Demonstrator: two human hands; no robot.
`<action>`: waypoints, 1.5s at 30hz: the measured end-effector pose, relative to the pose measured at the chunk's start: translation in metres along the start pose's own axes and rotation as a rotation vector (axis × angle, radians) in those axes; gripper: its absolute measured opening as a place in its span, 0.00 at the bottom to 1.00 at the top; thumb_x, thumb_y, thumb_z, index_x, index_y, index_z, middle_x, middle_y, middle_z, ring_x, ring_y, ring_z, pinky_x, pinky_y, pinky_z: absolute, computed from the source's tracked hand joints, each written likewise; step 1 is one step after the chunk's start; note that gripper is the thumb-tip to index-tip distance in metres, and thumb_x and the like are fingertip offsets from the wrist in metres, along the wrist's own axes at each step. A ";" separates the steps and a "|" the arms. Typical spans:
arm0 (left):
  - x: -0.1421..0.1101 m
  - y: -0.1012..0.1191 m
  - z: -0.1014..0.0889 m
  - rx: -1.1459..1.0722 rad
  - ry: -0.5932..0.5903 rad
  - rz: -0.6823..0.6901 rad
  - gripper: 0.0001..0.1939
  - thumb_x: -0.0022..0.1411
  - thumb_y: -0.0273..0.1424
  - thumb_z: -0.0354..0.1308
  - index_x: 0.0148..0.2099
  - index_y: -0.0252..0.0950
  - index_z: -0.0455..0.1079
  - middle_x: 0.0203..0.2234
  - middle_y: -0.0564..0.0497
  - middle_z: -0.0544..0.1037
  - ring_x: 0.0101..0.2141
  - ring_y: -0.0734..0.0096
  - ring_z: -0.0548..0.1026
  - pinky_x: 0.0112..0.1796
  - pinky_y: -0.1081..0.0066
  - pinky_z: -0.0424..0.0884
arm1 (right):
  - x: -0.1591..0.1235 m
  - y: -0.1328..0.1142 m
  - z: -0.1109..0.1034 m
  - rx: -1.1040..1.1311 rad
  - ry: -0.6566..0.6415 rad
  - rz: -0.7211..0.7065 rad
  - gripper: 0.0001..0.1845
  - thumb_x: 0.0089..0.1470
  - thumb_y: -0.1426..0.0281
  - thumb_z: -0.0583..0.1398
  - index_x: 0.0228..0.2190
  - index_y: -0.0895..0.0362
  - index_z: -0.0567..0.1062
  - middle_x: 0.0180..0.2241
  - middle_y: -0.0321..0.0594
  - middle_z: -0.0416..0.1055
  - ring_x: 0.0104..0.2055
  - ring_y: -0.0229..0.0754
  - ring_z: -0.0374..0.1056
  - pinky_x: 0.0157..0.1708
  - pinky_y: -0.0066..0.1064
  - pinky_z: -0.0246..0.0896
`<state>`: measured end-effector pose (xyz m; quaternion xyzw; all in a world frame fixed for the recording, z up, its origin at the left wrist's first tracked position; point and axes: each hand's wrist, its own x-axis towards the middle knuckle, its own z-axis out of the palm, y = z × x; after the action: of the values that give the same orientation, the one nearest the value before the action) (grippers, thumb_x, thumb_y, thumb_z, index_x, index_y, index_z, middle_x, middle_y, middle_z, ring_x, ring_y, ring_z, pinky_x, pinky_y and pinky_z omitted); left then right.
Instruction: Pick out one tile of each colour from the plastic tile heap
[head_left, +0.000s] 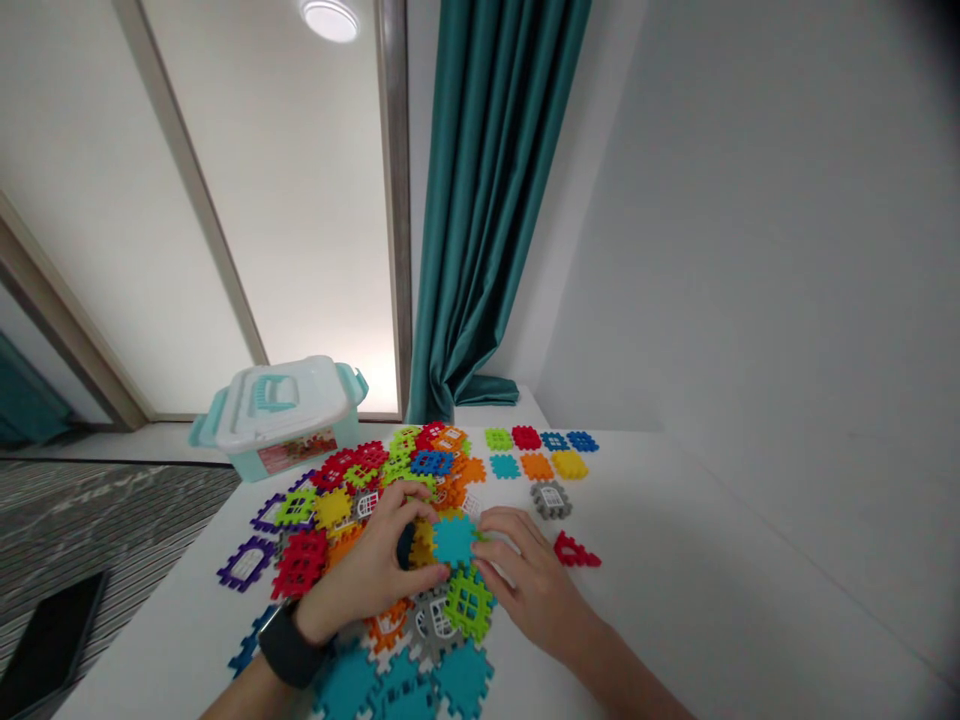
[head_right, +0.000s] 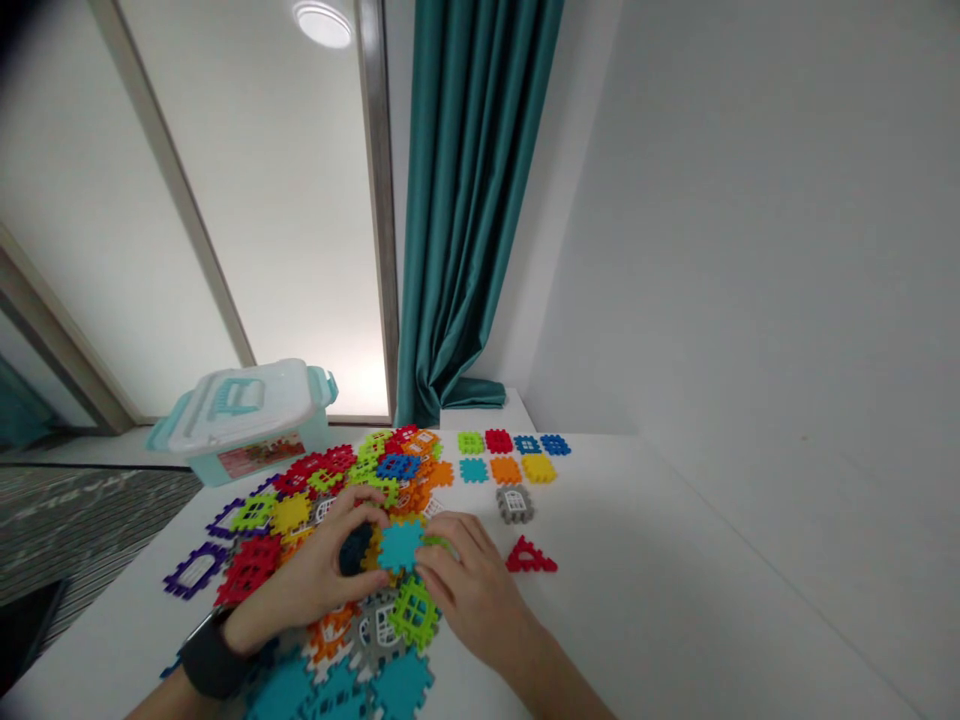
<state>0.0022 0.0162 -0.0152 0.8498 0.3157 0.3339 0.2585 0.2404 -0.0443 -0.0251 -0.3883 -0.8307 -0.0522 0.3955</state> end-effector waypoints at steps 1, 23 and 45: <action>0.000 0.000 0.000 0.049 0.032 0.032 0.21 0.56 0.33 0.69 0.50 0.41 0.68 0.54 0.44 0.66 0.56 0.53 0.67 0.57 0.54 0.67 | 0.000 -0.001 0.001 0.035 -0.021 0.047 0.08 0.63 0.76 0.58 0.43 0.53 0.71 0.48 0.48 0.72 0.53 0.49 0.69 0.50 0.44 0.72; 0.001 0.006 -0.003 0.388 0.045 0.232 0.31 0.57 0.34 0.70 0.61 0.44 0.67 0.58 0.43 0.67 0.57 0.49 0.67 0.57 0.50 0.68 | 0.001 0.000 -0.003 0.095 -0.114 0.127 0.18 0.56 0.79 0.60 0.46 0.51 0.69 0.55 0.44 0.71 0.60 0.49 0.64 0.59 0.46 0.66; 0.086 -0.009 0.018 0.490 -0.106 0.127 0.27 0.58 0.40 0.70 0.58 0.41 0.72 0.46 0.46 0.73 0.48 0.52 0.71 0.52 0.52 0.68 | 0.002 0.067 -0.046 -0.077 0.081 0.258 0.11 0.62 0.76 0.55 0.42 0.52 0.74 0.41 0.44 0.73 0.47 0.49 0.70 0.49 0.46 0.67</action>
<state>0.0617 0.0792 0.0027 0.9214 0.3191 0.2181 0.0397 0.3145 -0.0147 -0.0070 -0.5045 -0.7545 -0.0484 0.4169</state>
